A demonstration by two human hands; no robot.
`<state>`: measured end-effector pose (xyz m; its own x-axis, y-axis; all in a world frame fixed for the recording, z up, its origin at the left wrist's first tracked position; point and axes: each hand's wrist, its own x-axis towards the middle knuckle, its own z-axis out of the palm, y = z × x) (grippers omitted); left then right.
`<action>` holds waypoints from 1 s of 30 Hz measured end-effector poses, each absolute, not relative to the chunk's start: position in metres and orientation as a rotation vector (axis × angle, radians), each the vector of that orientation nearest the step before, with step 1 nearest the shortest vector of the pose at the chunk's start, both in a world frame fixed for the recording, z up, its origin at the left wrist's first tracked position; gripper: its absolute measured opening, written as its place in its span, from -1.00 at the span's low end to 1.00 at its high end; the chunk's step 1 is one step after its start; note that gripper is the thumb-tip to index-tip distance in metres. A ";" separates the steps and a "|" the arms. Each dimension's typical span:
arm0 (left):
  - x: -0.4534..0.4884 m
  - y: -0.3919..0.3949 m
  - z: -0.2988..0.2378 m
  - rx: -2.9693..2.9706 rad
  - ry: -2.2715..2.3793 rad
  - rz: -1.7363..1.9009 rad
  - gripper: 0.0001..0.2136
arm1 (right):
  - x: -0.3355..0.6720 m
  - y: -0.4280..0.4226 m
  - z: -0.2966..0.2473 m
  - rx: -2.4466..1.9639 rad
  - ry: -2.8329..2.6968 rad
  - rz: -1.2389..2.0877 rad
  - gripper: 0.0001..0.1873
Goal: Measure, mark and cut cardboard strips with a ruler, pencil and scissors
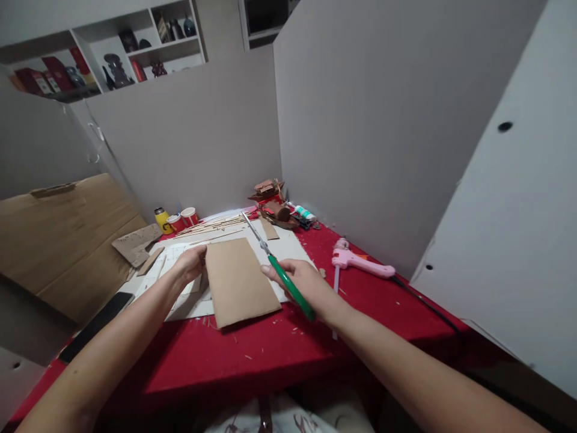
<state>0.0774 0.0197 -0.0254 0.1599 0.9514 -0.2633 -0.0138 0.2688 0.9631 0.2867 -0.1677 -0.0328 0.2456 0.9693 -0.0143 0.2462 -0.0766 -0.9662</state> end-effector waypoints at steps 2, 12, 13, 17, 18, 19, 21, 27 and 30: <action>0.078 0.023 -0.022 1.103 1.175 0.920 -0.67 | 0.287 -0.170 -0.035 -1.499 -1.154 0.965 -0.43; 0.061 -0.044 -0.004 1.332 0.937 0.930 -0.69 | 0.265 -0.192 -0.030 -1.283 -1.163 1.116 -0.54; 0.065 -0.060 -0.004 1.342 0.879 0.878 -0.62 | 0.257 -0.190 -0.030 -1.245 -1.188 1.127 -0.56; 0.073 -0.109 -0.006 1.315 0.760 0.791 -0.44 | 0.218 -0.186 -0.032 -1.141 -1.273 1.264 -0.69; 0.071 -0.117 -0.006 1.293 0.755 0.812 -0.46 | 0.209 -0.186 -0.032 -1.117 -1.287 1.302 -0.72; 0.068 -0.122 -0.005 1.267 0.755 0.839 -0.50 | 0.201 -0.188 -0.032 -1.088 -1.300 1.341 -0.73; 0.059 -0.126 -0.003 1.226 0.776 0.891 -0.57 | 0.189 -0.192 -0.029 -1.045 -1.318 1.401 -0.73; 0.010 -0.114 0.004 1.226 1.053 1.016 -0.63 | 0.197 -0.207 -0.022 -1.094 -1.297 1.227 -0.45; -0.018 -0.094 0.007 1.228 1.187 1.034 -0.65 | 0.217 -0.209 -0.022 -1.186 -1.394 1.131 -0.51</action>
